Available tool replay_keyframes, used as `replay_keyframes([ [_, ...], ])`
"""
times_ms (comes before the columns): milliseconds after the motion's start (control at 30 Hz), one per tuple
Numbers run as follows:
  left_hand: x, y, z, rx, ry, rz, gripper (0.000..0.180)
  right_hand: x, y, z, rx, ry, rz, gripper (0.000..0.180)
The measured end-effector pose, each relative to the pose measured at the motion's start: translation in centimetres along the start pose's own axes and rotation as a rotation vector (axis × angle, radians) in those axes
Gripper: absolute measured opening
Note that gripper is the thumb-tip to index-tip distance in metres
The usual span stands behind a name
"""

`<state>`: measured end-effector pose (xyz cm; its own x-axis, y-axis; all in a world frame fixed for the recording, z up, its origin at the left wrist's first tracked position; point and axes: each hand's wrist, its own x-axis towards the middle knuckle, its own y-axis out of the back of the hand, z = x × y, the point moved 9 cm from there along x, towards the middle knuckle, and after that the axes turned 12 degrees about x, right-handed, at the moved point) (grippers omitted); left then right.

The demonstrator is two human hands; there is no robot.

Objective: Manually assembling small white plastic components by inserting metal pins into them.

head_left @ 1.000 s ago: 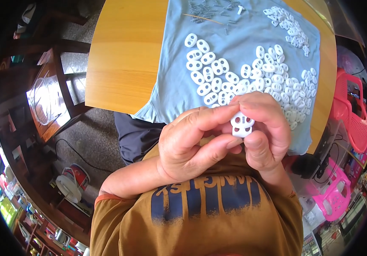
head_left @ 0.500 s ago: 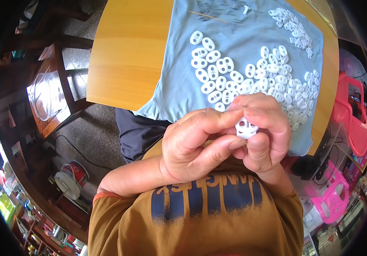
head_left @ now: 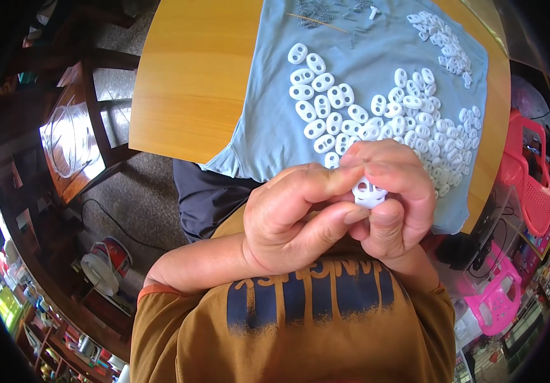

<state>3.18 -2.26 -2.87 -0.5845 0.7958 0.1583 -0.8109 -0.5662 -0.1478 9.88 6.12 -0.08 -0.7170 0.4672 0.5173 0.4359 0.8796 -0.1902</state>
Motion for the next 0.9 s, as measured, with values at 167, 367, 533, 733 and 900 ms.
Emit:
replay_keyframes([
  [167, -0.3, 0.6, 0.1, 0.097, -0.051, 0.031, 0.028, -0.3, -0.5, 0.0, -0.011, 0.076, 0.008, 0.022],
  [367, -0.5, 1.0, -0.2, 0.093, -0.001, 0.064, 0.029, -0.3, -0.5, 0.0, -0.022, 0.059, 0.022, 0.020],
  [533, 0.1, 1.0, 0.0, 0.111, -0.058, 0.011, 0.031, -0.1, -0.3, 0.3, -0.076, 0.003, 0.006, 0.024],
  [733, 0.7, 0.3, 0.2, -0.050, -0.016, -0.025, 0.031, 0.6, 0.1, -0.1, -0.147, -0.022, -0.004, 0.023],
  [900, 1.0, 0.1, -1.2, -0.359, 0.280, 0.026, 0.024, 1.3, 0.0, -0.8, -0.283, -0.066, -0.021, 0.026],
])
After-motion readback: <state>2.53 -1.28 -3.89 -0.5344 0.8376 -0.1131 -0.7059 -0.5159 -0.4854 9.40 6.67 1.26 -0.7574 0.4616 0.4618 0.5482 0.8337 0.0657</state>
